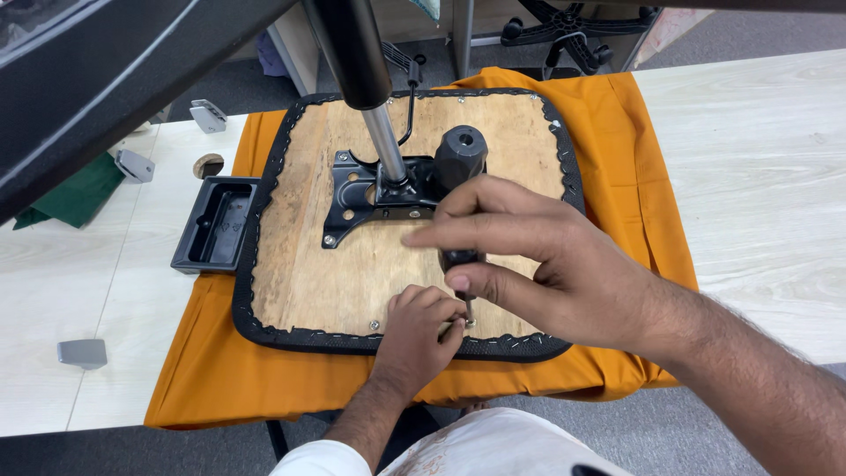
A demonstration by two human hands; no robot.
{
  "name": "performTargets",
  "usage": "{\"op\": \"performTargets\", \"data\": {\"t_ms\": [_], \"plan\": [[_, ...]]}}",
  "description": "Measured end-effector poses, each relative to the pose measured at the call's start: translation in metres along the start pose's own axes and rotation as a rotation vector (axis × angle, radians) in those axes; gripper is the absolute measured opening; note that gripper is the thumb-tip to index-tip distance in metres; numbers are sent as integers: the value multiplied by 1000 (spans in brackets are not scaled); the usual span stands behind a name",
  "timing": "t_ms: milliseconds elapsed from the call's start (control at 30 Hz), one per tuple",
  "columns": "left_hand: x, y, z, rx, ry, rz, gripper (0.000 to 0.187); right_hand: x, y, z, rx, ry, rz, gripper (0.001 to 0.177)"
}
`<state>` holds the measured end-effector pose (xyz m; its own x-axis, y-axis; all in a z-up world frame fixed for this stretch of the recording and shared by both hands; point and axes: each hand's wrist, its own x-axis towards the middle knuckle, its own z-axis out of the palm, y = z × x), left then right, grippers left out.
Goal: The person uses a screwdriver to tighten screws along the edge of a wooden board that is part of a chair base assembly. The hands hold the board steady while turning the screwdriver to secure the fasteners.
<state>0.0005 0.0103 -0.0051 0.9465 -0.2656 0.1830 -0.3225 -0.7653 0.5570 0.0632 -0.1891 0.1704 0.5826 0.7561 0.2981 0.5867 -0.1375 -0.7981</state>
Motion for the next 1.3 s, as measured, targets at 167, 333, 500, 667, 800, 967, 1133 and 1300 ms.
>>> {"op": "performTargets", "data": {"t_ms": [167, 333, 500, 667, 800, 967, 1133, 1300], "plan": [[-1, 5, -6, 10, -57, 32, 25, 1, -2, 2, -24, 92, -152, 26], [2, 10, -6, 45, -70, -1, 28, 0, -3, 1, 19, 94, -134, 30], [3, 11, -4, 70, -83, -27, 25, -1, 0, 3, 0, 112, -114, 31], [4, 13, -6, 74, -129, -83, 22, 0, -1, 3, -32, 92, -39, 31], [3, 14, -3, 63, -44, -43, 26, 3, -3, 0, -15, 141, -84, 35], [0, 10, 3, 76, 37, 1, 27, 2, -7, 1, -174, 105, -74, 40], [-1, 10, 1, 66, 8, -19, 26, 0, -5, 5, -172, 161, -142, 33], [3, 13, 2, 96, 12, -18, 27, -6, -2, 1, -32, 189, -154, 36]]}}
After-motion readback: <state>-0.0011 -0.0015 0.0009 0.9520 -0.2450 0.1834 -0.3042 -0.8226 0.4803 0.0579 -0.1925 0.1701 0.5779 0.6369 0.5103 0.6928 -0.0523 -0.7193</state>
